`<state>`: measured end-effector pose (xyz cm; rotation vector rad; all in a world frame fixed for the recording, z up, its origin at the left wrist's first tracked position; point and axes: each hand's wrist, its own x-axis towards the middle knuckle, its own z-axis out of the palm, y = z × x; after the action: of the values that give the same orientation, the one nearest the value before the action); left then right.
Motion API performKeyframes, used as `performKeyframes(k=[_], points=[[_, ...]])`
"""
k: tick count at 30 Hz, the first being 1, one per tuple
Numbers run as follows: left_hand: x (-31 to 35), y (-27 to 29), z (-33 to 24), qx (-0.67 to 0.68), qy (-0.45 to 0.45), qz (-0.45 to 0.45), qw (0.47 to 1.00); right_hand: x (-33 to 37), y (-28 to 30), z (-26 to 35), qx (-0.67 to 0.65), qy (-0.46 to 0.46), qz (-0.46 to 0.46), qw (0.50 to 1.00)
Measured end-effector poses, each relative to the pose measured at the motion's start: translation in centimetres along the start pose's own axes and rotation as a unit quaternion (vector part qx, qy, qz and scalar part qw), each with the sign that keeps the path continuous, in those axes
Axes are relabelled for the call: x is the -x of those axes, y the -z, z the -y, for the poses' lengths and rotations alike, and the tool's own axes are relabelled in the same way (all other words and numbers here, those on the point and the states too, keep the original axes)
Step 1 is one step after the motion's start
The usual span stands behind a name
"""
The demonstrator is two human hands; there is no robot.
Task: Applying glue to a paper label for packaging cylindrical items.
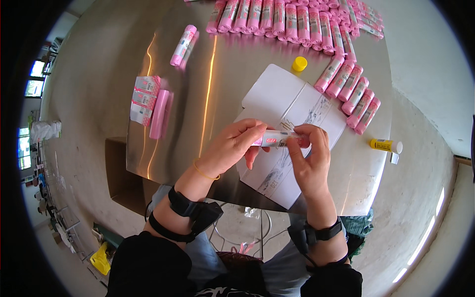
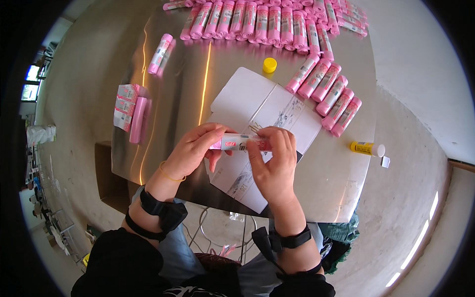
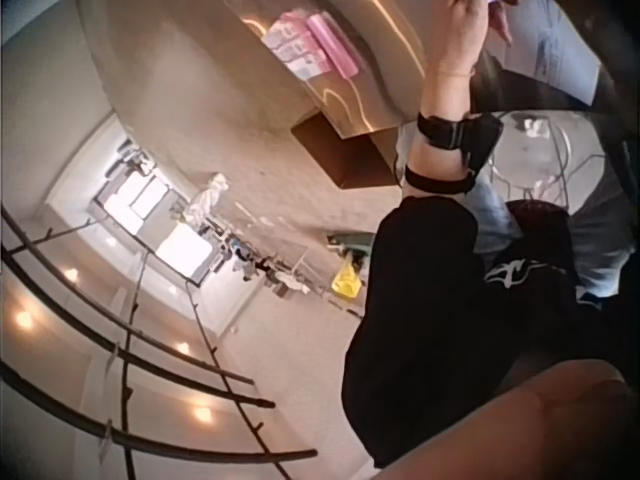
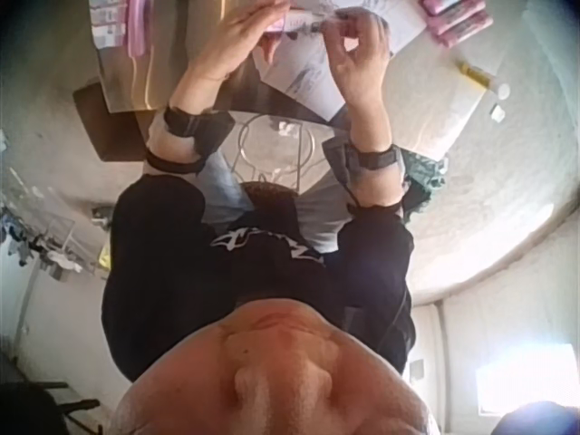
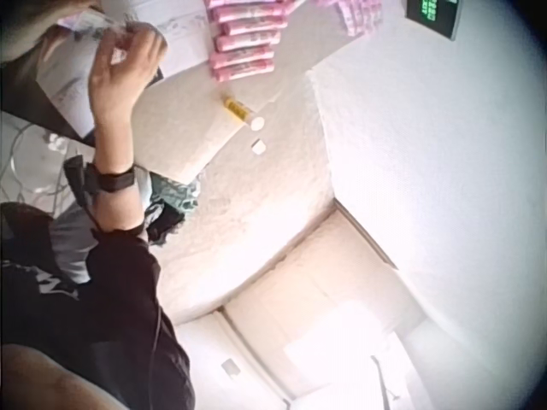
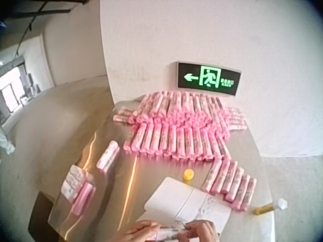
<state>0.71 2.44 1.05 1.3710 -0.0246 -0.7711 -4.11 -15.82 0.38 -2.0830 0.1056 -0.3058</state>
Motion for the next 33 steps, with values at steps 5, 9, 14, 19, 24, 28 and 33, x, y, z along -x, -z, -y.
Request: performKeyframes(k=[5, 9, 14, 19, 24, 28, 33], points=[[0.0, -0.2, 0.2, -0.026, -0.020, 0.010, 0.999, 0.2, -0.6, 0.7, 0.082, 0.092, 0.025, 0.992], [0.0, -0.9, 0.6, -0.011, -0.014, -0.003, 1.000, 0.5, -1.0, 0.6, 0.064, 0.046, 0.041, 0.996], [-0.1, -1.0, 1.1, 0.036, 0.007, -0.022, 0.999, 0.9, -1.5, 0.5, 0.040, 0.009, 0.035, 0.999], [0.0, -1.1, 1.1, 0.040, -0.003, -0.030, 0.999, 1.1, -1.9, 0.3, 0.046, 0.016, 0.015, 0.999], [0.1, -1.3, 1.2, 0.071, -0.009, -0.051, 0.996, 1.1, -2.1, 0.3, 0.056, 0.035, 0.008, 0.998], [0.0, -0.9, 1.6, 0.072, -0.015, -0.040, 0.996, 1.1, -2.2, 0.2, 0.055, 0.036, 0.006, 0.998], [0.2, -1.3, 0.4, 0.073, -0.014, -0.037, 0.997, 1.0, -2.0, 0.2, 0.003, -0.033, 0.008, 0.999]])
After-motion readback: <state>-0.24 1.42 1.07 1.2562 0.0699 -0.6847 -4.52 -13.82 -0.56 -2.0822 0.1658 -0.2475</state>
